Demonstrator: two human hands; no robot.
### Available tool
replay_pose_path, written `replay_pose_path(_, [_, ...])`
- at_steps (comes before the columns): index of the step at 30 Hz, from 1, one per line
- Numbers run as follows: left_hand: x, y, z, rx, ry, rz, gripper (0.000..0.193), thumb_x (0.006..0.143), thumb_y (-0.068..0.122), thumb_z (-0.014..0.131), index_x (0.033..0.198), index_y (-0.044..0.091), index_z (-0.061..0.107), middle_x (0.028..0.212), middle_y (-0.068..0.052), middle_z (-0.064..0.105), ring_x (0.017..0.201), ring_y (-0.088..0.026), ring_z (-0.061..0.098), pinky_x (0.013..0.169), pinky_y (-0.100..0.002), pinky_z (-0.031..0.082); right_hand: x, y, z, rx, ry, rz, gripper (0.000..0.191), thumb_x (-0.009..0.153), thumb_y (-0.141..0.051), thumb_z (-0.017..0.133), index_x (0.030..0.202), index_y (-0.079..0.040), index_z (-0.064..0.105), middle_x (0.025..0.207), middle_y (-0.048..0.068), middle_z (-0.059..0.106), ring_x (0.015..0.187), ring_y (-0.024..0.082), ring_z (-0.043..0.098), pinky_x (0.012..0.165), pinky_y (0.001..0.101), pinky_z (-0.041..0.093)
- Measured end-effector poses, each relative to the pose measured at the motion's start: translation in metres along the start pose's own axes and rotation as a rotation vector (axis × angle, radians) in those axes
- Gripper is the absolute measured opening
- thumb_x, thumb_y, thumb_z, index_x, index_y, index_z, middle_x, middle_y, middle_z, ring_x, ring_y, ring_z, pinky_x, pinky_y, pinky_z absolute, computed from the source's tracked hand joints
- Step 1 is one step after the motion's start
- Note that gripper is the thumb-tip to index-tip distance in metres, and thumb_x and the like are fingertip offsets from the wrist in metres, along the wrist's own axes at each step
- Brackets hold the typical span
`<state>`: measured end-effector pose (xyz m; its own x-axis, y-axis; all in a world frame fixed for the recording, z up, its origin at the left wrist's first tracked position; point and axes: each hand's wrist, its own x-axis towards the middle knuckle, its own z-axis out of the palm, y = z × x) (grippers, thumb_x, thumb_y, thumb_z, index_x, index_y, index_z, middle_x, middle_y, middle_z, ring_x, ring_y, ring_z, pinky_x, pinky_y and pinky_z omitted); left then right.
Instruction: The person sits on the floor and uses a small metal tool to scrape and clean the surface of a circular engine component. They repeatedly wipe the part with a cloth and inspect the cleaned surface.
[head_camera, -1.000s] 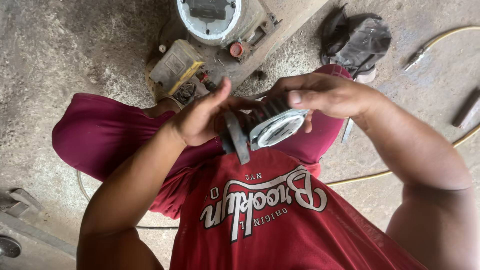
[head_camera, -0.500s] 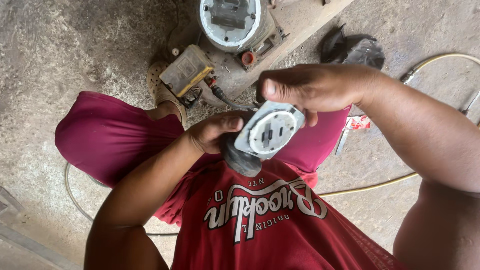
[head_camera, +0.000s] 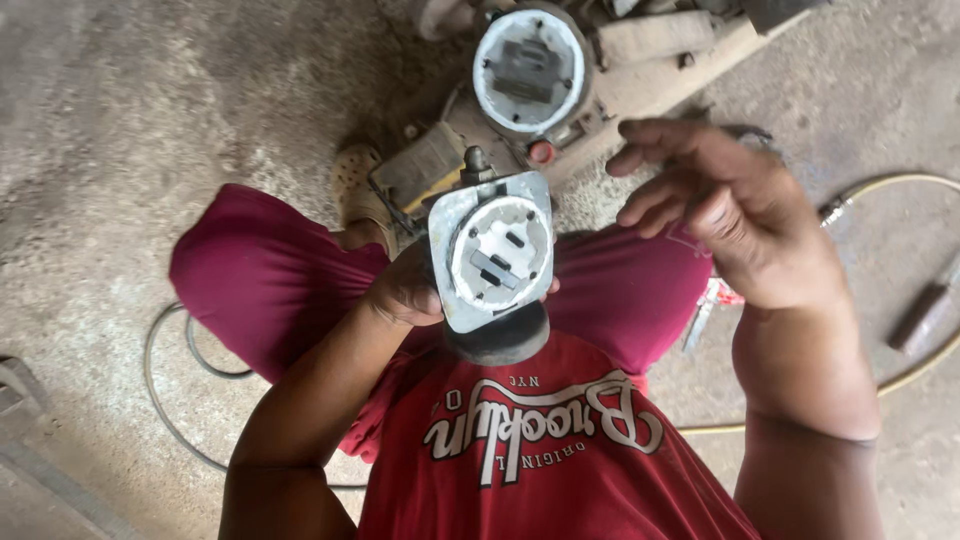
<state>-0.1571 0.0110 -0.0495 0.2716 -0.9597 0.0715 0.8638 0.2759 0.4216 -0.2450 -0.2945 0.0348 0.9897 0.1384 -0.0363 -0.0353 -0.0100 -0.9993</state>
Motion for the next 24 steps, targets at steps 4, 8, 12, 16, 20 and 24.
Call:
replay_pose_path(4, [0.0,0.012,-0.001,-0.03,0.032,0.073,0.109,0.079,0.032,0.094,0.164,0.009,0.03,0.165,-0.02,0.043,0.133,-0.035,0.058,0.113,-0.048,0.051,-0.004,0.023,0.017,-0.001,-0.012,-0.008,0.083,0.104,-0.06,0.051,0.151,0.008,0.044,0.14,0.021,0.061,0.108,0.024,0.072,0.086,0.0304,0.061])
replay_pose_path(8, [-0.002,0.016,0.0,-0.082,0.066,0.094,0.107,0.081,0.028,0.092,0.165,0.01,0.028,0.161,-0.023,0.045,0.135,-0.039,0.057,0.111,-0.049,0.051,-0.003,0.03,0.03,0.032,-0.012,-0.021,0.078,0.104,-0.059,0.052,0.147,0.007,0.049,0.14,0.019,0.062,0.108,0.023,0.072,0.088,0.0314,0.062])
replay_pose_path(12, [-0.001,0.019,-0.001,-0.063,0.059,0.14,0.109,0.081,0.025,0.093,0.166,0.011,0.027,0.157,-0.02,0.045,0.135,-0.041,0.058,0.113,-0.051,0.051,-0.001,0.028,0.038,-0.03,0.029,-0.025,0.07,0.105,-0.052,0.056,0.145,0.005,0.053,0.139,0.016,0.061,0.11,0.022,0.071,0.091,0.0312,0.061])
replay_pose_path(16, [-0.001,0.023,-0.005,-0.043,0.055,0.173,0.114,0.077,0.025,0.096,0.166,0.012,0.026,0.161,-0.019,0.046,0.134,-0.041,0.059,0.111,-0.052,0.052,0.001,0.018,0.049,-0.154,0.106,-0.039,0.057,0.1,-0.039,0.067,0.138,0.002,0.057,0.135,0.014,0.06,0.108,0.021,0.071,0.088,0.0303,0.061])
replay_pose_path(20, [-0.002,0.032,-0.008,0.105,0.075,0.247,0.12,0.074,0.03,0.098,0.168,0.013,0.024,0.153,-0.02,0.05,0.13,-0.04,0.061,0.108,-0.05,0.054,0.007,0.001,0.06,-0.524,0.233,-0.188,0.037,0.094,-0.016,0.074,0.126,0.002,0.068,0.113,0.013,0.065,0.101,0.022,0.066,0.088,0.0334,0.055])
replay_pose_path(24, [-0.002,0.044,-0.011,0.233,0.089,0.304,0.128,0.07,0.032,0.1,0.17,0.015,0.021,0.152,-0.019,0.051,0.129,-0.038,0.062,0.112,-0.048,0.053,0.024,-0.009,0.071,-0.514,0.205,-0.27,0.034,0.088,0.002,0.062,0.12,0.001,0.073,0.098,0.01,0.065,0.087,0.017,0.064,0.076,0.0312,0.055])
